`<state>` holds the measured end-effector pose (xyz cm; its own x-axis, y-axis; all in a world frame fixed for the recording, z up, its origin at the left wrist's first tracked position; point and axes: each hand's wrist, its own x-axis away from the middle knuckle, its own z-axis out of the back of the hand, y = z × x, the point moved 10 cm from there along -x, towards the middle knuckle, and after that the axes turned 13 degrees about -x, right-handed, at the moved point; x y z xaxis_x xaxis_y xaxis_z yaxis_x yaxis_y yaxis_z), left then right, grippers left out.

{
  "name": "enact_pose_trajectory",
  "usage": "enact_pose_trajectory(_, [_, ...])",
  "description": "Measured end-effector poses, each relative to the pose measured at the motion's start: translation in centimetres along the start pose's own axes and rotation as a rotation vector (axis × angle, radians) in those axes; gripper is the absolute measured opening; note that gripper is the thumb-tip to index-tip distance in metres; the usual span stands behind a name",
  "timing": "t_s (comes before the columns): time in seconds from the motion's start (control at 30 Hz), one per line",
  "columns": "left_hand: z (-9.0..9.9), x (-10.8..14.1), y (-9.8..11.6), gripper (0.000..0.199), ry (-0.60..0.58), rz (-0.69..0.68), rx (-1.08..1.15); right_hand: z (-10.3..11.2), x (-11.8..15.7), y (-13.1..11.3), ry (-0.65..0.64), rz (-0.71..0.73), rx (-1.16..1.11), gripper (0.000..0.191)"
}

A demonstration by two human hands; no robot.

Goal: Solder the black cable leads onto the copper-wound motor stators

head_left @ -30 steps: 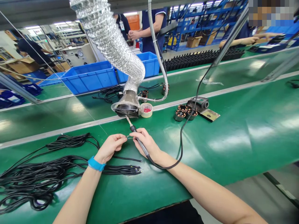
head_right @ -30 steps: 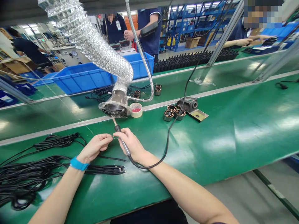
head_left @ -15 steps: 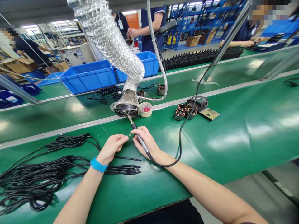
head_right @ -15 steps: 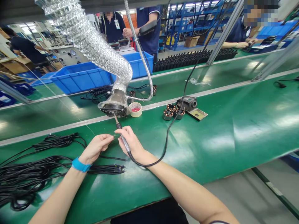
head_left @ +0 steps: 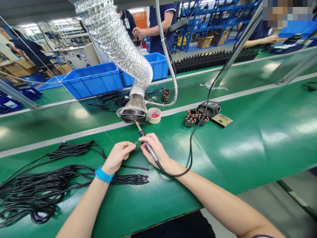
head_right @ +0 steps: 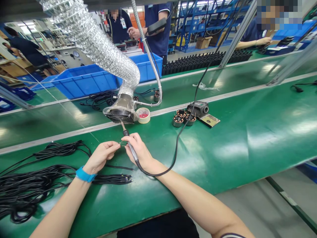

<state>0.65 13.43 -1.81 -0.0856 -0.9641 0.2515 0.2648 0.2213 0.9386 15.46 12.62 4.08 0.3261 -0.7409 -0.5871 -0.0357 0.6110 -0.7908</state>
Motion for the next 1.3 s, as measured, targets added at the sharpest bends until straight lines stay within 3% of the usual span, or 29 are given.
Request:
enact_pose_trajectory(0.2, [0.2, 0.1, -0.2, 0.039, 0.044, 0.013, -0.051, 0.0, 0.1, 0.2, 0.006, 0.001, -0.017, 0.037])
enact_pose_trajectory(0.4, [0.3, 0.0, -0.2, 0.038, 0.008, 0.054, 0.117, 0.0, 0.1, 0.1, 0.011, 0.014, -0.016, 0.038])
enact_pose_trajectory(0.73, [0.8, 0.1, -0.3, 0.043, 0.188, 0.023, -0.001, -0.1, 0.2, 0.0, 0.002, 0.024, 0.015, 0.036])
enact_pose_trajectory(0.9, [0.6, 0.1, -0.5, 0.043, 0.121, 0.038, 0.051, 0.1, 0.4, -0.6, -0.008, 0.087, 0.057, 0.035])
enact_pose_trajectory(1.13, [-0.1, 0.2, -0.1, 0.037, 0.015, 0.029, 0.166, 1.7, 0.3, -4.9, 0.068, 0.323, 0.377, 0.025])
enact_pose_trajectory(1.3, [1.1, -0.4, -0.8, 0.040, 0.083, -0.018, 0.134, 4.4, 0.8, -9.0, 0.136, 0.515, 0.647, 0.020])
